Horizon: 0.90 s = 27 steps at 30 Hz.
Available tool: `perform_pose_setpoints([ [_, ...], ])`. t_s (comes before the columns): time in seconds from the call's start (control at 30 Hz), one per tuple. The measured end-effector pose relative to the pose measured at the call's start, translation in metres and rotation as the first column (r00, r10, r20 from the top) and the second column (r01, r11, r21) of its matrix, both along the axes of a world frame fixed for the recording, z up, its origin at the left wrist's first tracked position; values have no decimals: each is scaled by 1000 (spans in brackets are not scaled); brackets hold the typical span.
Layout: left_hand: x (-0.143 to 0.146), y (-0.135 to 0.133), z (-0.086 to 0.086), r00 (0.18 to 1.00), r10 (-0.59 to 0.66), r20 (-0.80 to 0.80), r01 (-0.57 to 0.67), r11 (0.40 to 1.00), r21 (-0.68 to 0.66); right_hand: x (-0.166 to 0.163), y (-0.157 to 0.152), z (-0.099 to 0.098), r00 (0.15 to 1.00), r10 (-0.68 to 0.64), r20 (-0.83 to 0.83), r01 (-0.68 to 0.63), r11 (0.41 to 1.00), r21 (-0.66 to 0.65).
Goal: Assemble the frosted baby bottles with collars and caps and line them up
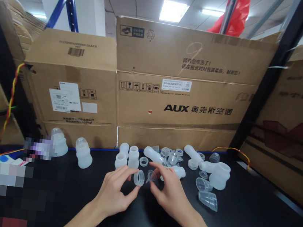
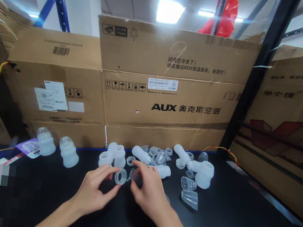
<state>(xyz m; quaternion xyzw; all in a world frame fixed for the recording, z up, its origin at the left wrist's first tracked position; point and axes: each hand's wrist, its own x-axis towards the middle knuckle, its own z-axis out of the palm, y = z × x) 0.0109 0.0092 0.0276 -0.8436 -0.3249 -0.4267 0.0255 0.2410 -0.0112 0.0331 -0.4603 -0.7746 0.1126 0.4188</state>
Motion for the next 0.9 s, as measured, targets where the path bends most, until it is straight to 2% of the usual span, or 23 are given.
perform_pose_setpoints([
  [0.27,5,-6,2,998,-52,-17,52,998,-32,-11,-8,1,1000,-2,18,2,1000,5],
  [0.43,3,-7,2,999,-34,-2,34,997,-63,-11,-12,3,990,124,-72,-126,991,-33],
  [0.7,2,-3,-2,987,-127,94,132,990,-54,-7,-19,7,959,253,-129,-264,962,-72],
  [0.9,2,-5,-1,976,-140,169,157,983,-97,-7,-21,5,915,292,-277,-351,915,-197],
])
